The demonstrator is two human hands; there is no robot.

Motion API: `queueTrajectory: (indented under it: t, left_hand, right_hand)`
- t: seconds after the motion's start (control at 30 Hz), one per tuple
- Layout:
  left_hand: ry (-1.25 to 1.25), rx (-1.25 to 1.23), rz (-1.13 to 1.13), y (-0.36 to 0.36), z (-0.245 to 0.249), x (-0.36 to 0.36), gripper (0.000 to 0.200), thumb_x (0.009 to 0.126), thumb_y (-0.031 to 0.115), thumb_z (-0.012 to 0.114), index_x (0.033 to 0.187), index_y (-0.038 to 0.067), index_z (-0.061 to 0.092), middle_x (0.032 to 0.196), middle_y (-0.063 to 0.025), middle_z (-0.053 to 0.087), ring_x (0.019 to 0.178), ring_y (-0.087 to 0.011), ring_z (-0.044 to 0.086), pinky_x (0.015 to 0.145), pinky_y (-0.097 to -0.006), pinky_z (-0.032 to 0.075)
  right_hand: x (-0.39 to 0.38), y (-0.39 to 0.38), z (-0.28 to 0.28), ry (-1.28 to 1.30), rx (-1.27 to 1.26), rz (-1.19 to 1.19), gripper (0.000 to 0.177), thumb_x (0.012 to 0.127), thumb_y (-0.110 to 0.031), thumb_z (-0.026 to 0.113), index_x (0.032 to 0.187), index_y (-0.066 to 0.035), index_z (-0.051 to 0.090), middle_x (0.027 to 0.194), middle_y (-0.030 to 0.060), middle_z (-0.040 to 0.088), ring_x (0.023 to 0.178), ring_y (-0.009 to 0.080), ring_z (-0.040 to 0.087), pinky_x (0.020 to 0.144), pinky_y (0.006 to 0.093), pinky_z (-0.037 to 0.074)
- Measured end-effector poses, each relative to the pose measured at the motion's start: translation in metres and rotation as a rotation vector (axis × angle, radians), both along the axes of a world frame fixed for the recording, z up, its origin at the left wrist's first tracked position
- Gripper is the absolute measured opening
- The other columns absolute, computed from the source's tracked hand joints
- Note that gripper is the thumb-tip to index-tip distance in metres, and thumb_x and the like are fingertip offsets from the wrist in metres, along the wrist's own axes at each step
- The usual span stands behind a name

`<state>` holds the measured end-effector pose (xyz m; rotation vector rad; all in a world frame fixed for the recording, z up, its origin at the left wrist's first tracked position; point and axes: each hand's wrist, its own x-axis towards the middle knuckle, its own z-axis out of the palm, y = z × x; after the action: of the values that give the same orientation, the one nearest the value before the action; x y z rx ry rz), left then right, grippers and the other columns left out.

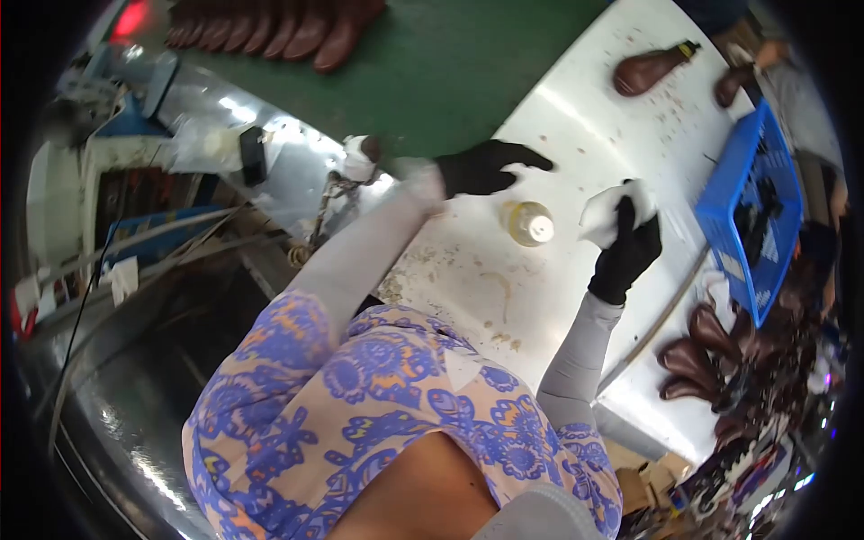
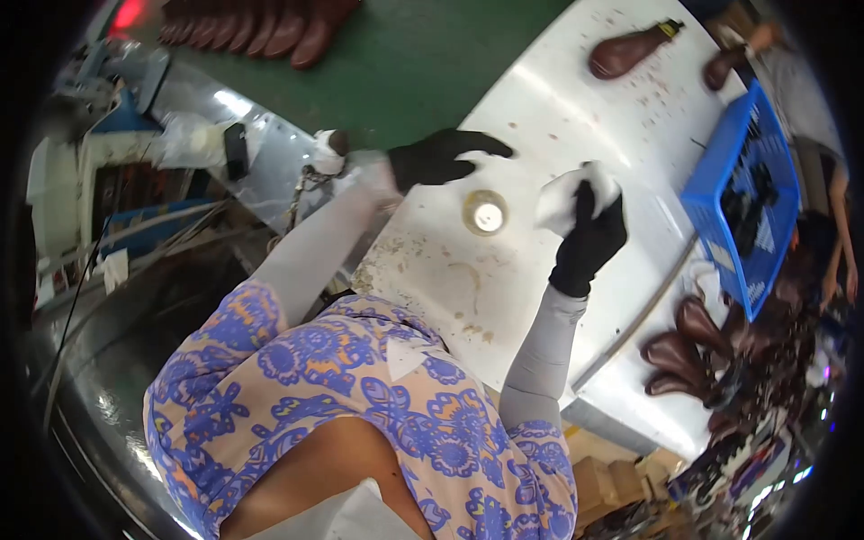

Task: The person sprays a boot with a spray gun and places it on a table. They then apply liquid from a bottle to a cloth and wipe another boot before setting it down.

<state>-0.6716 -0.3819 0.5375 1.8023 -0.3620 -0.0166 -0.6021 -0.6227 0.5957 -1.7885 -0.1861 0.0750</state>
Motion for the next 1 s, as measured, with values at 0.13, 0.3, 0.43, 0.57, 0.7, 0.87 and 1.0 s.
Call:
queueTrajectory:
  t: [0.13,0.3,0.43,0.57,0.7,0.87,1.0]
  left_hand:
    - [0.091,0.163,0.011,-0.002,0.003,-0.055,0.090,0.076,0.016,0.071,0.147,0.006,0.016,0.148,-0.0166,0.028,0.137,-0.0277,0.027,0.111,-0.0380,0.024]
    - [0.172,0.024,0.253,-0.061,-0.006,-0.059,0.103,0.066,0.022,0.082,0.145,0.004,0.019,0.144,-0.0168,0.033,0.130,-0.0253,0.039,0.106,-0.0356,0.034]
    - [0.175,-0.081,0.340,-0.081,-0.020,-0.036,0.059,0.068,0.016,0.081,0.117,0.007,0.051,0.117,-0.0079,0.059,0.106,-0.0191,0.058,0.092,-0.0310,0.046]
    - [0.214,0.143,0.213,-0.090,0.015,-0.006,0.045,0.066,0.016,0.077,0.105,0.008,0.056,0.095,-0.0101,0.065,0.092,-0.0293,0.062,0.078,-0.0359,0.049]
    - [-0.149,0.694,0.115,-0.107,0.030,0.020,0.039,0.062,0.010,0.070,0.099,0.005,0.057,0.087,-0.0128,0.064,0.081,-0.0272,0.063,0.067,-0.0382,0.047]
    - [0.050,1.015,-0.603,-0.130,-0.086,0.050,0.017,0.062,0.020,0.064,0.073,0.008,0.061,0.071,-0.0107,0.061,0.068,-0.0271,0.061,0.056,-0.0414,0.041]
    - [0.179,0.747,-0.828,-0.137,0.010,0.050,0.021,0.067,0.033,0.063,0.071,0.013,0.063,0.070,-0.0071,0.061,0.062,-0.0287,0.057,0.059,-0.0412,0.043]
  right_hand:
    - [-0.041,-0.005,0.029,-0.345,-0.187,0.375,0.031,0.082,0.004,0.051,0.111,-0.003,0.060,0.109,0.0123,0.061,0.093,0.0226,0.060,0.078,0.0281,0.047]
    - [-0.073,0.004,0.024,-0.629,-0.527,0.501,0.026,0.079,-0.004,0.061,0.105,-0.007,0.064,0.110,0.0104,0.061,0.089,0.0263,0.060,0.070,0.0344,0.051]
    - [-0.068,0.002,0.018,-0.642,-0.492,0.409,0.040,0.071,-0.008,0.071,0.109,-0.006,0.059,0.111,0.0111,0.060,0.087,0.0267,0.059,0.070,0.0349,0.051]
    - [-0.058,-0.010,-0.013,-0.527,-0.199,-0.007,0.036,0.071,-0.014,0.078,0.101,-0.003,0.060,0.101,0.0113,0.063,0.084,0.0237,0.061,0.072,0.0344,0.050]
    - [-0.046,-0.029,-0.055,-0.017,0.004,-0.445,0.026,0.078,-0.016,0.074,0.096,-0.001,0.061,0.085,0.0066,0.061,0.078,0.0174,0.057,0.073,0.0293,0.046]
    - [-0.082,-0.049,-0.144,-0.248,-0.226,-0.122,0.050,0.086,-0.006,0.056,0.134,0.000,0.041,0.129,0.0164,0.049,0.122,0.0253,0.046,0.105,0.0353,0.034]
    - [-0.075,-0.049,-0.179,0.009,0.037,0.009,0.055,0.086,-0.011,0.058,0.136,-0.001,0.039,0.135,0.0143,0.045,0.126,0.0240,0.042,0.107,0.0334,0.030]
